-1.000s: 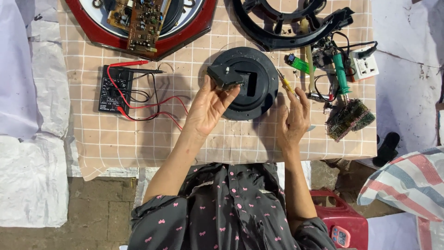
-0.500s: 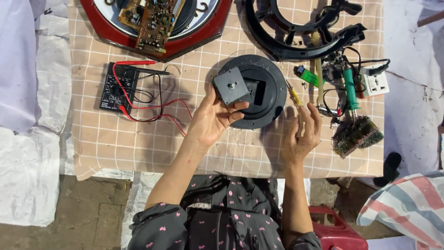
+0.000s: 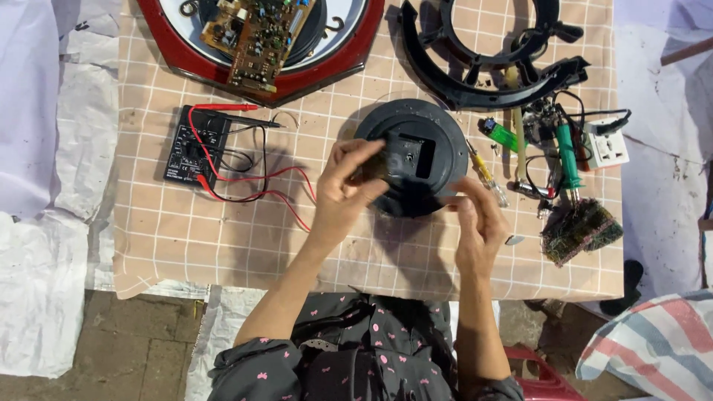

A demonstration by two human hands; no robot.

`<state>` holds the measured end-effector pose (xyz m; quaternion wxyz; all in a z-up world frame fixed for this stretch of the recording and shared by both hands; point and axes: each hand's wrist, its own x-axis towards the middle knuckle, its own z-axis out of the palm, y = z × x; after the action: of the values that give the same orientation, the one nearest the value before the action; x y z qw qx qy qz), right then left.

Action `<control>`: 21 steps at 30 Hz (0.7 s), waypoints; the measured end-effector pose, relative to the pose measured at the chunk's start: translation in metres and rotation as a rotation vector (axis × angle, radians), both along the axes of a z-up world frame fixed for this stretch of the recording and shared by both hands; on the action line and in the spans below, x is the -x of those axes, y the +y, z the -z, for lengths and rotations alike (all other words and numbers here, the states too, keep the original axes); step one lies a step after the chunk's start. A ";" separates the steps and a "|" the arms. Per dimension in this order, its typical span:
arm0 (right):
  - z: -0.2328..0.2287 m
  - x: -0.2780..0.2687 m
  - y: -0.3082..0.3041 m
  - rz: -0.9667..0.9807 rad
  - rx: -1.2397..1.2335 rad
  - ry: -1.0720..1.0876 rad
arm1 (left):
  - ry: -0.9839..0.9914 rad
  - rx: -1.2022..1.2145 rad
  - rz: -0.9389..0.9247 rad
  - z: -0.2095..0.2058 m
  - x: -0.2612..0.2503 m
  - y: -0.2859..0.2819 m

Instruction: The person disassembles a ship's wheel clock by removing the wooden frame and the back cover. They use a screwdriver to remove the battery compartment and then clean the internal mechanism with a brush.

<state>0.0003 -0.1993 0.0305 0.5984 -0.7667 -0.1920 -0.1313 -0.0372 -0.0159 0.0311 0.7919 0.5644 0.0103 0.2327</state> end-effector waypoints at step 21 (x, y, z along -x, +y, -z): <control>0.013 0.018 0.035 -0.070 -0.459 0.520 | 0.156 -0.094 -0.043 -0.016 0.033 -0.025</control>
<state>-0.0177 -0.1638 0.0172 0.7881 -0.6130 -0.0250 0.0493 -0.0698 -0.0405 0.0467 0.7562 0.6170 0.0729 0.2051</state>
